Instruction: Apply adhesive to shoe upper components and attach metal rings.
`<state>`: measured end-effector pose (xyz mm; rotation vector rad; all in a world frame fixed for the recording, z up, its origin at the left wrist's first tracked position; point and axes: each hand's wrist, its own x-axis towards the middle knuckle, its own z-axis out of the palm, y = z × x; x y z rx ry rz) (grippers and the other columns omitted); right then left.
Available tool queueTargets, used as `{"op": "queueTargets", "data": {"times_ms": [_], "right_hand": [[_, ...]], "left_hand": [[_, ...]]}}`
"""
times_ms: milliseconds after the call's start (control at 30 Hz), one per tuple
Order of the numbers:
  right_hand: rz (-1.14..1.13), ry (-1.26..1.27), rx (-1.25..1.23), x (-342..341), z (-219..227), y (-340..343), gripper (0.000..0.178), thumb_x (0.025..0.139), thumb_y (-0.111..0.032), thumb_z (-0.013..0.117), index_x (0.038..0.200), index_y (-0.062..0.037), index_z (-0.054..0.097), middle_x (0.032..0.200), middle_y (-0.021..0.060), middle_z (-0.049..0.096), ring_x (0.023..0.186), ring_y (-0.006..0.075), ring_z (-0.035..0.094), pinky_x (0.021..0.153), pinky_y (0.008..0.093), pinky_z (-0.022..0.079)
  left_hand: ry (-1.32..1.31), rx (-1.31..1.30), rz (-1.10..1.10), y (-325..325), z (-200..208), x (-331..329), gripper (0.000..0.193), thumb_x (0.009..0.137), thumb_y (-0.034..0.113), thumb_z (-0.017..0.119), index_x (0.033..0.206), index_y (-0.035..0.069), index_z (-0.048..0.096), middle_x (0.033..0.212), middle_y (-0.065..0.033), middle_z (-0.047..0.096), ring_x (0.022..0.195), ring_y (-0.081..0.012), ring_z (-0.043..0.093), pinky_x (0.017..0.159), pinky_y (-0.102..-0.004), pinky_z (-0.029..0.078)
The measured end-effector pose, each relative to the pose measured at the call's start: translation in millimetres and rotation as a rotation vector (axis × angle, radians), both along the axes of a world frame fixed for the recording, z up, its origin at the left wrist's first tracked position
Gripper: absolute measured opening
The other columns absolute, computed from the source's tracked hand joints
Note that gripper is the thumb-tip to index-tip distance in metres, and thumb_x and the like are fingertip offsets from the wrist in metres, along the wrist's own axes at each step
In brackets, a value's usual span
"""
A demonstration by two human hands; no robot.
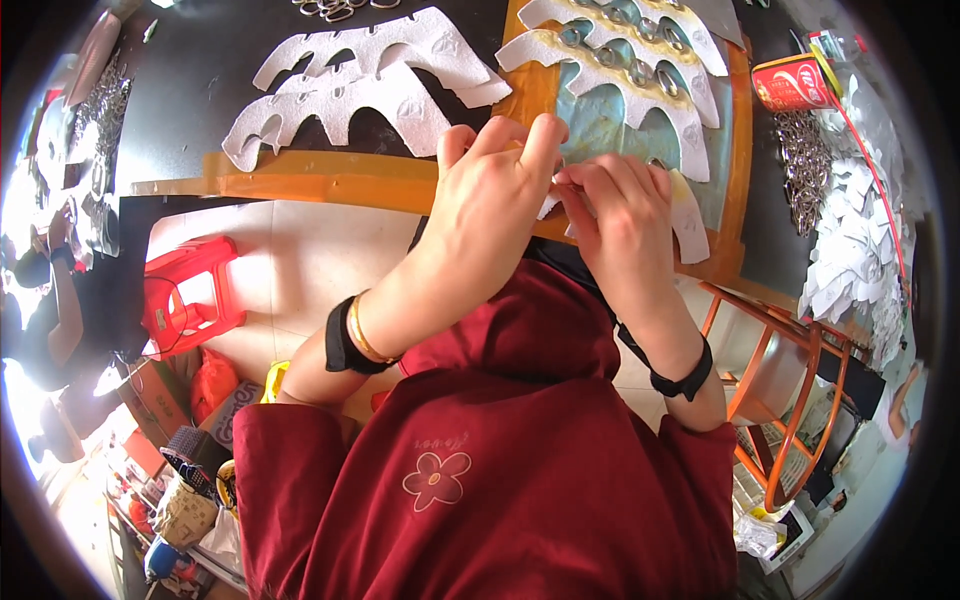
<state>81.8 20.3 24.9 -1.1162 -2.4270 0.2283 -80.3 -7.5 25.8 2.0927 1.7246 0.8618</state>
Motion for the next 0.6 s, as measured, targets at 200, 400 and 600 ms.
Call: {"op": "queueTargets", "data": {"times_ms": [200,400,600], "right_hand": [[0.006,-0.011,0.072,-1.1,-5.6,-0.3,0.007,0.083,-0.011,0.071,0.084,-0.0101,0.064,0.081,0.0014,0.059,0.081,0.0206,0.058,0.080,0.0361,0.039],[0.032,0.001,0.098,-1.3,-1.1,1.6,0.009,0.079,-0.008,0.073,0.083,-0.0093,0.065,0.080,0.0019,0.060,0.079,0.0212,0.059,0.077,0.0363,0.040],[0.041,0.006,0.080,0.2,0.0,2.9,0.015,0.074,-0.005,0.076,0.085,-0.0088,0.066,0.081,0.0021,0.061,0.078,0.0217,0.060,0.075,0.0364,0.041]], "left_hand": [[-0.066,-0.022,-0.171,42.4,7.8,-29.0,0.011,0.081,0.003,0.070,0.091,0.001,0.065,0.087,-0.0121,0.071,0.080,-0.0298,0.071,0.068,-0.0364,0.055],[-0.044,-0.146,-0.471,74.5,0.4,-27.6,0.014,0.077,0.012,0.075,0.082,-0.001,0.070,0.072,-0.0138,0.068,0.068,-0.0260,0.068,0.066,-0.0335,0.054],[-0.080,-0.250,-0.487,76.7,5.1,-31.3,0.015,0.077,0.008,0.073,0.090,0.000,0.072,0.078,-0.0143,0.069,0.074,-0.0254,0.069,0.069,-0.0328,0.054]]}}
